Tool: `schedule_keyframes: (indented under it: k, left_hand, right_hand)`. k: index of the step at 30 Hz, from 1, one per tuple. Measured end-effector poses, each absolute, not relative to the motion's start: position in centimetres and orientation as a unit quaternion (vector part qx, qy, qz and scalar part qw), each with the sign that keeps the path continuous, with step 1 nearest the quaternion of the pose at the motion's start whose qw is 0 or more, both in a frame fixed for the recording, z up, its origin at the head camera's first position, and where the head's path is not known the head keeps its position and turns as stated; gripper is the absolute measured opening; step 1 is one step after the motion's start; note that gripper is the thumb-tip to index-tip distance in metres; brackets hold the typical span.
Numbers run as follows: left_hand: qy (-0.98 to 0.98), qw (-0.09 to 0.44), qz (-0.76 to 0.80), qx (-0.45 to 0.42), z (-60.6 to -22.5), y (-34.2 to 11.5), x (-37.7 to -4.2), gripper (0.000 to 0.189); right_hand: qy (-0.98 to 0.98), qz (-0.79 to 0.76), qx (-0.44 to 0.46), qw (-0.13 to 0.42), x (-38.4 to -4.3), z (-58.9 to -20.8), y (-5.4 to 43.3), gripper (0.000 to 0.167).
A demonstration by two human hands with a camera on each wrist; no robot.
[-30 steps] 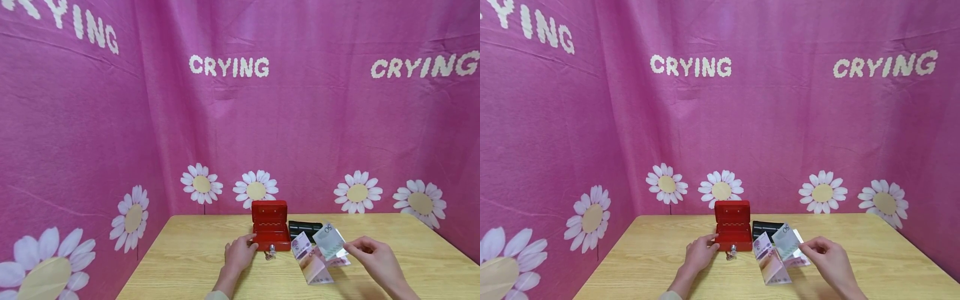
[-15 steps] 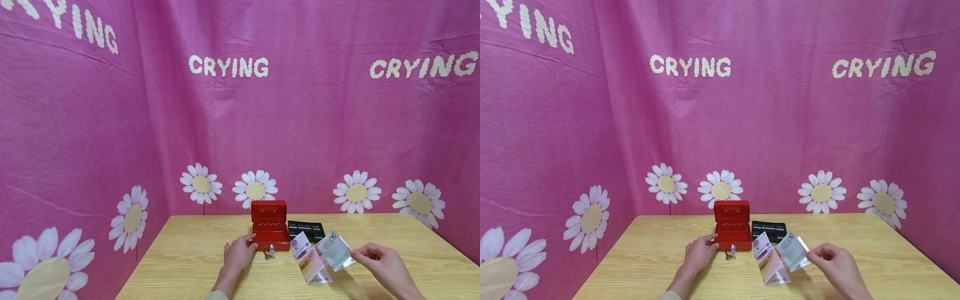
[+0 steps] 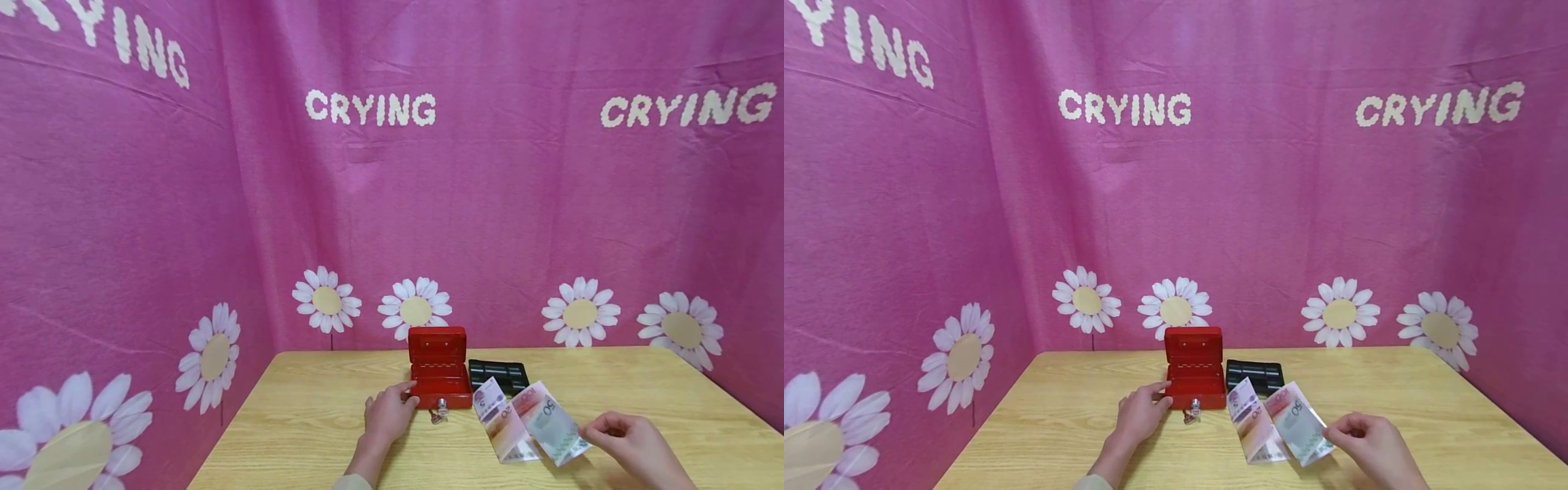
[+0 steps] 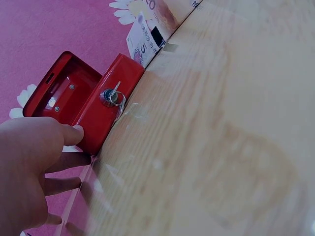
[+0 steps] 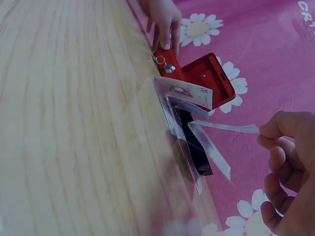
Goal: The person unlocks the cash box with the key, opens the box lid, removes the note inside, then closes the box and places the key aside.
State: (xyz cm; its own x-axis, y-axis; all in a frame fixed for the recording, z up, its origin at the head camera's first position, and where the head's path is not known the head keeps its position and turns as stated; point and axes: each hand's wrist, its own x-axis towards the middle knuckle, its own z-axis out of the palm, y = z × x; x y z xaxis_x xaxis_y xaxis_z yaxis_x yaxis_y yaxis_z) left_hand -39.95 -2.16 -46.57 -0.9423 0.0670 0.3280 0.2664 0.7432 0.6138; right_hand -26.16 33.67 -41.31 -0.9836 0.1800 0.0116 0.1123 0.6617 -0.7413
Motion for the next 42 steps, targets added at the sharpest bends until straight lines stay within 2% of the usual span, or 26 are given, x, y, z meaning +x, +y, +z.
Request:
schedule_keyframes:
  k: [6, 15, 28, 33, 42]
  left_hand:
    - [-0.922, 0.141, -0.348, -0.092, -46.6, -2.2, -40.1, 0.032]
    - [-0.921, 0.136, -0.353, -0.088, -46.5, -2.2, -40.0, 0.032]
    - [-0.922, 0.131, -0.354, -0.089, -46.5, -2.2, -40.0, 0.033]
    - [-0.922, 0.129, -0.354, -0.087, -46.5, -2.2, -39.9, 0.033]
    - [-0.922, 0.141, -0.349, -0.093, -46.5, -2.2, -39.9, 0.032]
  right_hand:
    - [-0.903, 0.421, -0.089, 0.011, -26.4, -41.8, 34.4, 0.036]
    - [-0.910, 0.405, -0.089, -0.004, -26.4, -42.2, 34.6, 0.041]
    - [-0.929, 0.358, -0.090, -0.006, -26.2, -42.6, 34.2, 0.034]
    - [-0.932, 0.350, -0.094, -0.016, -26.2, -42.8, 34.3, 0.034]
    - [-0.949, 0.306, -0.080, 0.001, -26.0, -42.5, 34.3, 0.042]
